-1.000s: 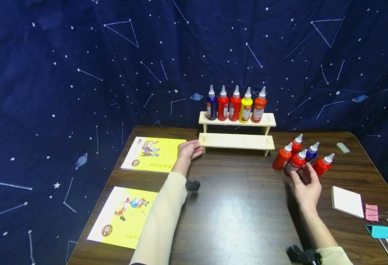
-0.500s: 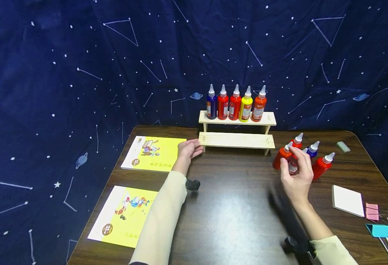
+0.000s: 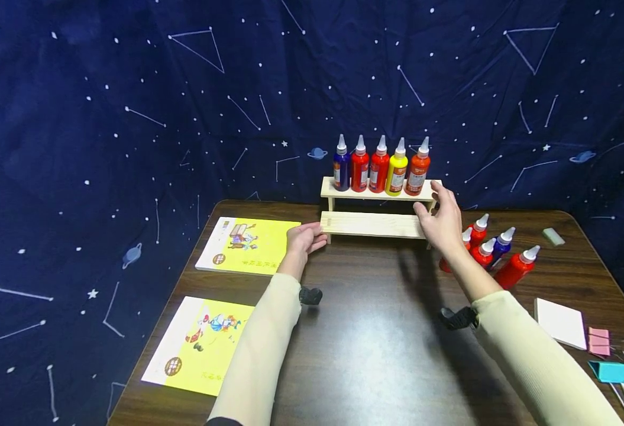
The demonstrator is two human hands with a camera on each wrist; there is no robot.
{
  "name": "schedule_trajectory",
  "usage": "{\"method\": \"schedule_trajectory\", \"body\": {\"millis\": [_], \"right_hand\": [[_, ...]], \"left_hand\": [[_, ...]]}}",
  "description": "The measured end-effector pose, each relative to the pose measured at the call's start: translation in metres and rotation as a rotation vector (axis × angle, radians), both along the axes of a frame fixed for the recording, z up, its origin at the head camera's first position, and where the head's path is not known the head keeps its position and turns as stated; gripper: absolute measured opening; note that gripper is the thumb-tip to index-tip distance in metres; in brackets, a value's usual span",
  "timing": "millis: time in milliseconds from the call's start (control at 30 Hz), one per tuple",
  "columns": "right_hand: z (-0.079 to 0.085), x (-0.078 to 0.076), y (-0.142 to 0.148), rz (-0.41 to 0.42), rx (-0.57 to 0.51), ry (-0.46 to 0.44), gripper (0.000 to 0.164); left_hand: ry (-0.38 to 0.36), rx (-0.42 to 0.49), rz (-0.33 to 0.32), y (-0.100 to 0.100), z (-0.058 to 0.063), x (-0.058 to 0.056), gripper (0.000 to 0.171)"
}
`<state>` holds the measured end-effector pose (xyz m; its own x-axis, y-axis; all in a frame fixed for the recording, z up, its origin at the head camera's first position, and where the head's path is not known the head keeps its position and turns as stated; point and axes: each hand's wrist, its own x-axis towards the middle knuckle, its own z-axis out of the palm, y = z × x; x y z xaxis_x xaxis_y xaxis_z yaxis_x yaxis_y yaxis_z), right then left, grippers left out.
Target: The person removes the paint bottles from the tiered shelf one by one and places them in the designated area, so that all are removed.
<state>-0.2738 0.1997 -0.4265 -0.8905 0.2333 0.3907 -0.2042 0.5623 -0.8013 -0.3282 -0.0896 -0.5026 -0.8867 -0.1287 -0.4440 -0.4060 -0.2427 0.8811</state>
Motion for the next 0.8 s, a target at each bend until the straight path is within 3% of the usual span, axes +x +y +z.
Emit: {"method": "schedule_trajectory", "body": {"millis": [200,367,533,800], "right_hand": [[0.019,-0.031,-0.005,-0.024,-0.182,-0.122,0.062],[0.027,-0.046,-0.003,0.044,-0.153,-0.179,0.066],[0.031,-0.053,-0.001,0.113,-0.204,-0.225,0.072],[0.030,-0.057,-0.005,0.018,-0.122,-0.216,0.064]], "left_hand": [[-0.002,0.002,0.008,-0.001,0.001,0.000,0.025],[0.000,0.012,0.011,-0.001,0.000,-0.001,0.024],[0.005,0.008,0.014,0.001,-0.001,0.000,0.024],[0.008,-0.006,0.016,0.003,0.000,0.002,0.024]]}}
